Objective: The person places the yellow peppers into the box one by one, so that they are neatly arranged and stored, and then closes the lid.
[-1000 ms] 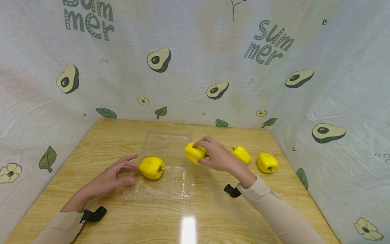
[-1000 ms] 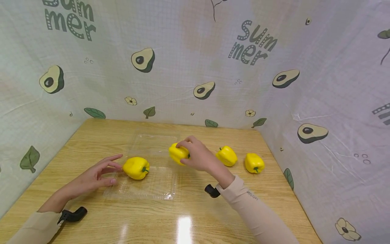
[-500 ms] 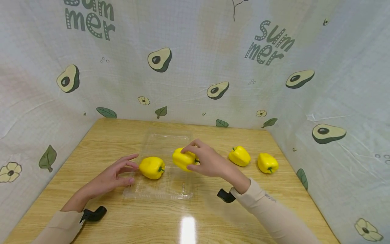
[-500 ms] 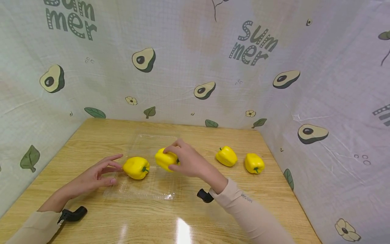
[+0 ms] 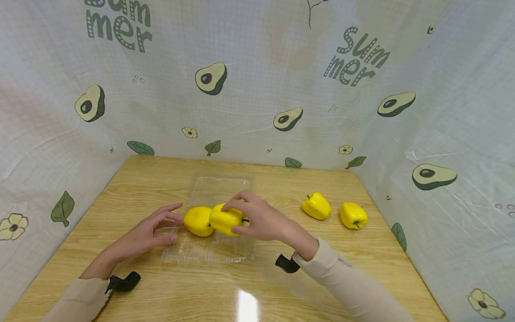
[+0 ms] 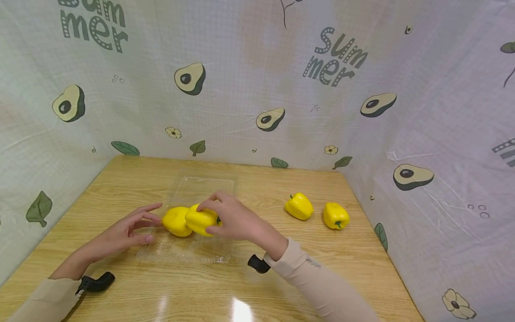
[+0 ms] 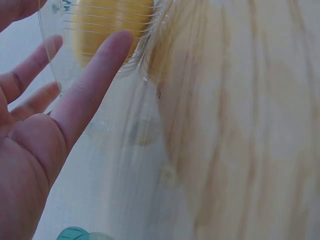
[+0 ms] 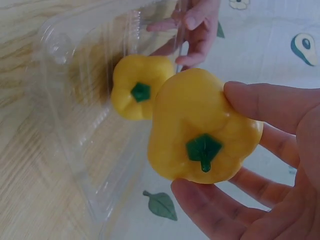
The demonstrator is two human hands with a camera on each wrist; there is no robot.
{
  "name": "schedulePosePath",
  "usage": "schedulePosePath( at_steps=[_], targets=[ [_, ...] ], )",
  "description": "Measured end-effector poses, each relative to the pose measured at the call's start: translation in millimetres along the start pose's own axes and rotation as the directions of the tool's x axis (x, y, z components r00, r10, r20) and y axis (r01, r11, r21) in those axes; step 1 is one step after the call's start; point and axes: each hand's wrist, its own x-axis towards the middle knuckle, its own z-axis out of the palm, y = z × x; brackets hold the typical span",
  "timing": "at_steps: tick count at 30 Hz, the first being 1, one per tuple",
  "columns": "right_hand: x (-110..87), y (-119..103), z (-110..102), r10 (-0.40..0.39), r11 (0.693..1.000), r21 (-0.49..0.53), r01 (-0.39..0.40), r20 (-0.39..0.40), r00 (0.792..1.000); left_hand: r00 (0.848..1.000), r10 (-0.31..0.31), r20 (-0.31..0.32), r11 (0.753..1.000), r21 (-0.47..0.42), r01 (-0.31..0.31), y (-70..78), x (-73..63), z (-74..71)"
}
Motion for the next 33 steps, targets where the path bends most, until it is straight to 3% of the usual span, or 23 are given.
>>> schedulePosePath(
  at_steps=[7, 18, 33],
  targets=[
    [8.8, -9, 7, -0.061, 0.998, -0.009, 0.062, 0.019, 0.998, 1.0, 0.008, 0.003, 1.0, -0.012, -0.008, 0.2, 0.0, 0.1],
    [18.4, -22, 17, -0.061, 0.998, 0.004, 0.061, 0.074, 0.995, 1.0, 0.007, 0.001, 1.0, -0.008, -0.007, 0.6, 0.2, 0.5],
    [27.5, -26, 34, -0.13, 0.991, -0.011, 0.131, 0.091, 0.987, 1.0, 0.01, 0.007, 1.0, -0.014, -0.01, 0.9, -0.9, 0.5]
  ],
)
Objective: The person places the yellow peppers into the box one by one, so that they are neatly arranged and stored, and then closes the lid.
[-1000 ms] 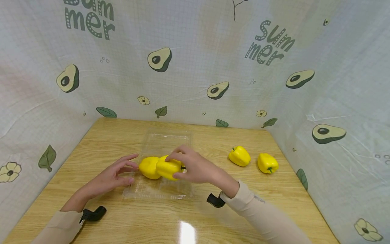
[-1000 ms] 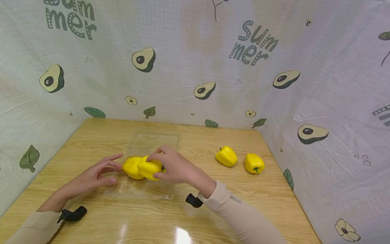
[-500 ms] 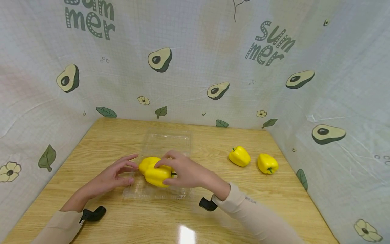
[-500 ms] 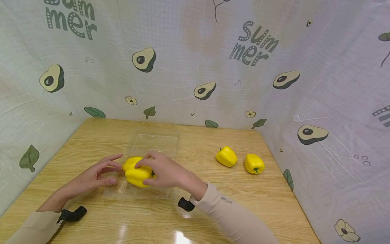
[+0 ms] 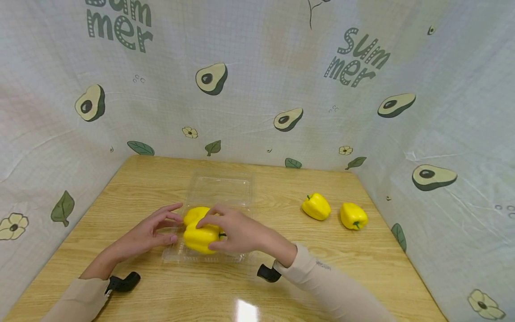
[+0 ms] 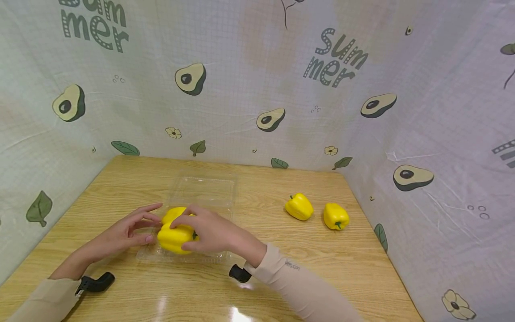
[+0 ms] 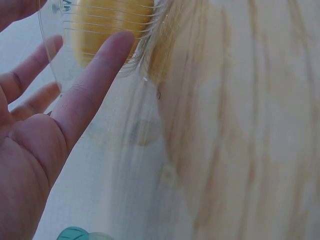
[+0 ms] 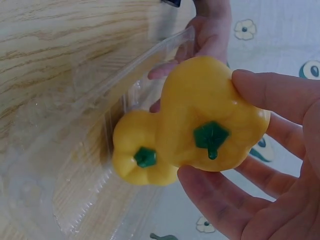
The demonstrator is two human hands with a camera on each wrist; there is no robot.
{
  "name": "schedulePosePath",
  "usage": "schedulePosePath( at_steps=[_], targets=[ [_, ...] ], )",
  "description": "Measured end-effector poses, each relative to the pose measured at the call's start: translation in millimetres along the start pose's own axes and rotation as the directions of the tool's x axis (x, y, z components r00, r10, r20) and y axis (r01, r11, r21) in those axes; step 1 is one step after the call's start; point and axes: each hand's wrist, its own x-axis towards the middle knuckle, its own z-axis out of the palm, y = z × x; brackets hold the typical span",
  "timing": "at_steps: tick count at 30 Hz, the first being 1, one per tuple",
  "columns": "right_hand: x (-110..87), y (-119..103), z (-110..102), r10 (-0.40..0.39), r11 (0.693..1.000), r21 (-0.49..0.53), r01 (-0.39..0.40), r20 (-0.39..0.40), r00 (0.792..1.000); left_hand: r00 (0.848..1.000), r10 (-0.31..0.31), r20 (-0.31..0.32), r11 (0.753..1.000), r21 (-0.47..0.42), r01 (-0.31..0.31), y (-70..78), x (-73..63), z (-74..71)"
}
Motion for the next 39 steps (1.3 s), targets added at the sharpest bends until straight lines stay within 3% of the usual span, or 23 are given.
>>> schedulePosePath(
  at_steps=[21, 39],
  targets=[
    [10.8, -1, 17, -0.035, 0.999, -0.02, 0.035, 0.002, 0.999, 1.0, 0.011, 0.006, 1.0, 0.013, -0.011, -2.3, 0.2, -0.7],
    [14.4, 0, 24, -0.007, 0.999, -0.046, 0.007, 0.01, 1.0, 1.0, 0.021, 0.014, 1.0, 0.007, -0.021, -1.4, 0.2, -0.4]
  ],
)
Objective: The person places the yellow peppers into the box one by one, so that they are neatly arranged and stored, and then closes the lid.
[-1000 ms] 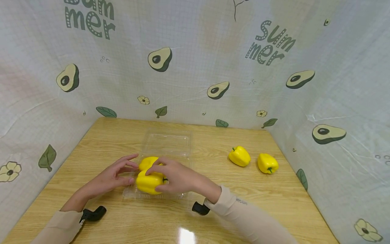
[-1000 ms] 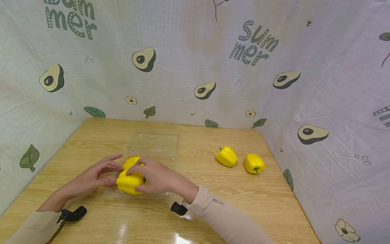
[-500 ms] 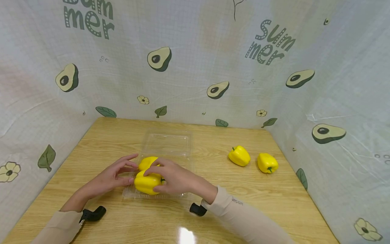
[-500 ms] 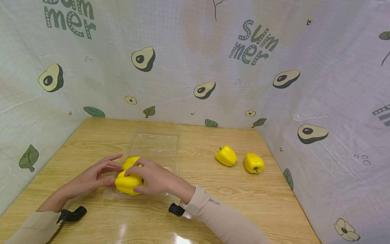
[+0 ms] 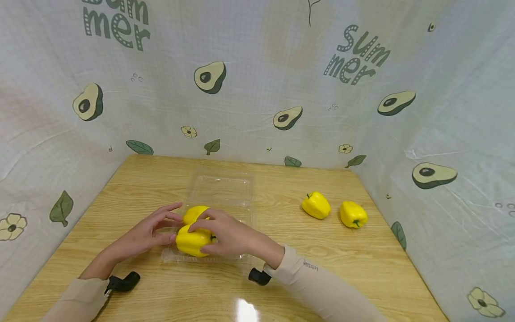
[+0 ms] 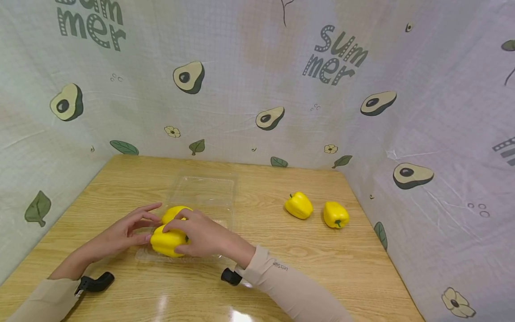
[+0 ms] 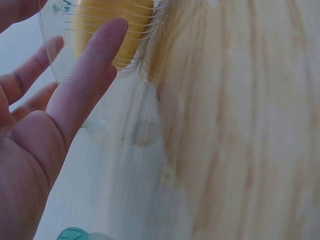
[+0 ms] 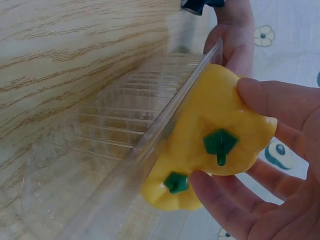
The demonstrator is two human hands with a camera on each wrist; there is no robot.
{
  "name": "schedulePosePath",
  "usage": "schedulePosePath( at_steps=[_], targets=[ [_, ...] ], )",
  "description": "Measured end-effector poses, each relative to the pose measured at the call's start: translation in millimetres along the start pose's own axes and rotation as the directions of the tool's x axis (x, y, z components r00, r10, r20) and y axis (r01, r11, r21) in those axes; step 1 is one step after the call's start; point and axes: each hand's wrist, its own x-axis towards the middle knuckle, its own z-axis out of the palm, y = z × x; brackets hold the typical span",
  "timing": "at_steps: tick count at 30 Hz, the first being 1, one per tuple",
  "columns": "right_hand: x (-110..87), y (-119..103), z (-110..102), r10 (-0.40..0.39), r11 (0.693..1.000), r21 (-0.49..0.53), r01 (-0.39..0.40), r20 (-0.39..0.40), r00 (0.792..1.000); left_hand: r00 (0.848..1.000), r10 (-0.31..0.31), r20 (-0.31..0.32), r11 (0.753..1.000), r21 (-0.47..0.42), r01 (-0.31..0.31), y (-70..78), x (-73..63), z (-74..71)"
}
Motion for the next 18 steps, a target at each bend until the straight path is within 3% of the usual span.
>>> schedulePosePath(
  at_steps=[18],
  targets=[
    [2.4, 0, 11, 0.013, 1.0, -0.02, -0.014, -0.011, 1.0, 1.0, 0.005, -0.002, 1.0, 0.015, -0.005, 0.0, -0.3, 0.4]
  ],
)
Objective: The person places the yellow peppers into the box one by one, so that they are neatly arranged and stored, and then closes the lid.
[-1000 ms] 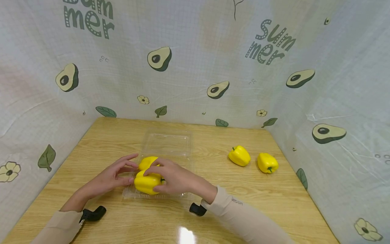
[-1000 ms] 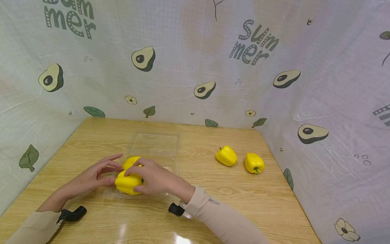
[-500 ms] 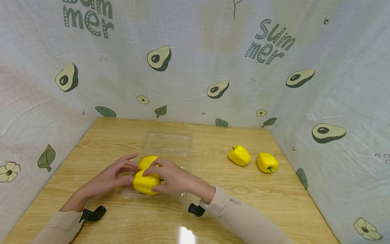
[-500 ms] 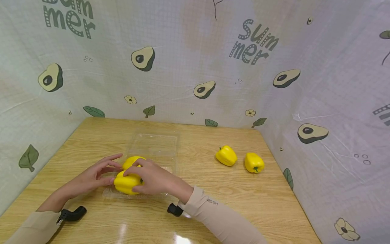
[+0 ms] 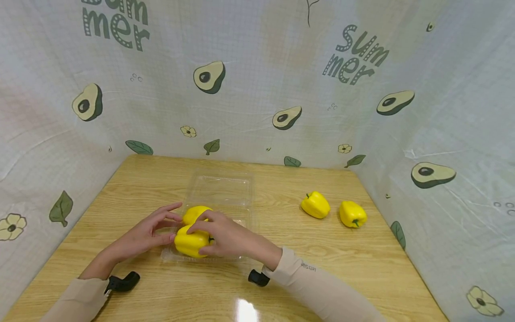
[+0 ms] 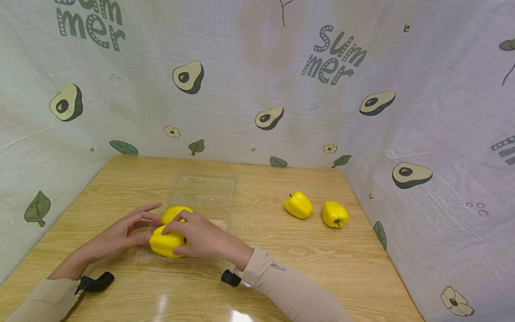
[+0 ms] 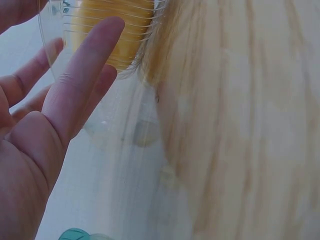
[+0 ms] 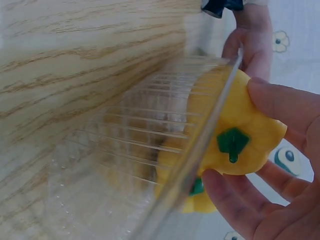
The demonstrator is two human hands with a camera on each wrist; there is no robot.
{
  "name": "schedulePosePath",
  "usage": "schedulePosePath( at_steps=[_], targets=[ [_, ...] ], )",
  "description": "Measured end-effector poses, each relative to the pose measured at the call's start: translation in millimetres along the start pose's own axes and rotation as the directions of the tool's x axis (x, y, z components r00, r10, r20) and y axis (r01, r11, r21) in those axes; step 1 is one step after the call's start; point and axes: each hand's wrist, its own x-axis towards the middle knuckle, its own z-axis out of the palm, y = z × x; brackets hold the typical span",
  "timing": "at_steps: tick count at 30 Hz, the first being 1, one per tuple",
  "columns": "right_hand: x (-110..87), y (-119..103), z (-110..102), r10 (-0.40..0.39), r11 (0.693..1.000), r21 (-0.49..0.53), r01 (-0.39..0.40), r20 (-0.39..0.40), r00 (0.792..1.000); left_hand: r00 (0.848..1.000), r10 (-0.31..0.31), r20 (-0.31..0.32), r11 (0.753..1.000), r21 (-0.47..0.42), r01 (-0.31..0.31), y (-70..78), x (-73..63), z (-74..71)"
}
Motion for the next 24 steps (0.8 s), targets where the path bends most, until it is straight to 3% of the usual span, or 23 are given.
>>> schedulePosePath(
  at_steps=[18, 24],
  targets=[
    [-1.4, -1, 12, -0.012, 0.997, -0.08, 0.01, -0.019, 1.0, 1.0, -0.002, -0.006, 1.0, 0.012, 0.002, -0.3, 0.2, -0.3],
    [-2.6, 3, 9, -0.017, 0.998, -0.068, 0.02, 0.037, 0.999, 1.0, -0.008, -0.003, 1.0, 0.006, 0.008, -0.6, 0.4, 0.1]
  ],
)
